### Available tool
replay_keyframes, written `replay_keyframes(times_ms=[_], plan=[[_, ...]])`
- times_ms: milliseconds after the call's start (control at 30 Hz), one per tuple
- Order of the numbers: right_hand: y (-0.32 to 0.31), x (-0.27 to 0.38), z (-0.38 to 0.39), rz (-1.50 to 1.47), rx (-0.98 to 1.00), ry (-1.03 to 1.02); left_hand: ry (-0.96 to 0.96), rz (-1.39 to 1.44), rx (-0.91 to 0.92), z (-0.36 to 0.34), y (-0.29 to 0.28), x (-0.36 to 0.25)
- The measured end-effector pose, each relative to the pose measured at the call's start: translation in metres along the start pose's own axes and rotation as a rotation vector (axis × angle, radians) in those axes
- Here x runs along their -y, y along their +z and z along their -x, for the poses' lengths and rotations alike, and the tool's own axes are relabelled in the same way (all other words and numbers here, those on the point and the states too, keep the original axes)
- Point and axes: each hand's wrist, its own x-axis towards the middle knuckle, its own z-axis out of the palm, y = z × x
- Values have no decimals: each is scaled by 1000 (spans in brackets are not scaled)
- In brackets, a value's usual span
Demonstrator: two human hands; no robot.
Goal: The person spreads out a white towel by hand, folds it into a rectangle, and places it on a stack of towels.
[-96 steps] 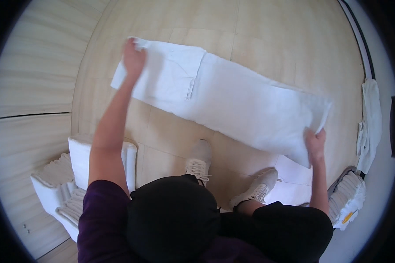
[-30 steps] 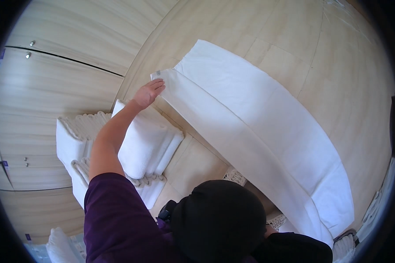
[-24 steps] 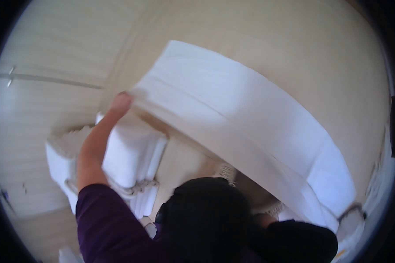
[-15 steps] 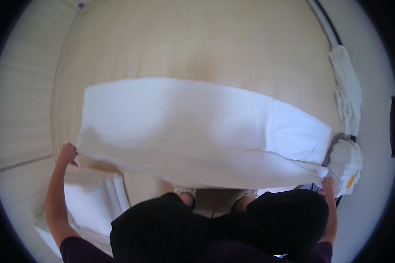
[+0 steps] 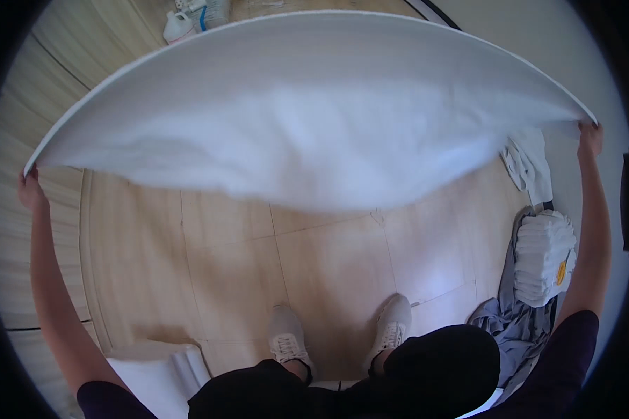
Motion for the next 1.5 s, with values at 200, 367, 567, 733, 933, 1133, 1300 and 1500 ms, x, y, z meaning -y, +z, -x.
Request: replay_keyframes(times_ms=[200,367,567,733,933,1133,1300,1500], plan=[[-39,-81,64,-15,56,26,-320,-60,-106,85,-61,4],[-64,-124,121,-281,421,97,-329,-20,-39,103,-110,14],[-106,-129,188,-322,778,5,-390,-55,80,113,-165,7],[-133,-145,239,-195,978,156,-471,-68,263,159,-213,5],[-137,-172,266,57,1032,116,-894,-193,30,241,-263,28],[-68,-161,252,187,1139,23,-911,-508,33,276,-235,56],[12,-128,231,529,1118,-218,-868,-451,-190,255,-168,77],[80,-119,279,768,709,-278,-820,-493,-4,271,-86,106]])
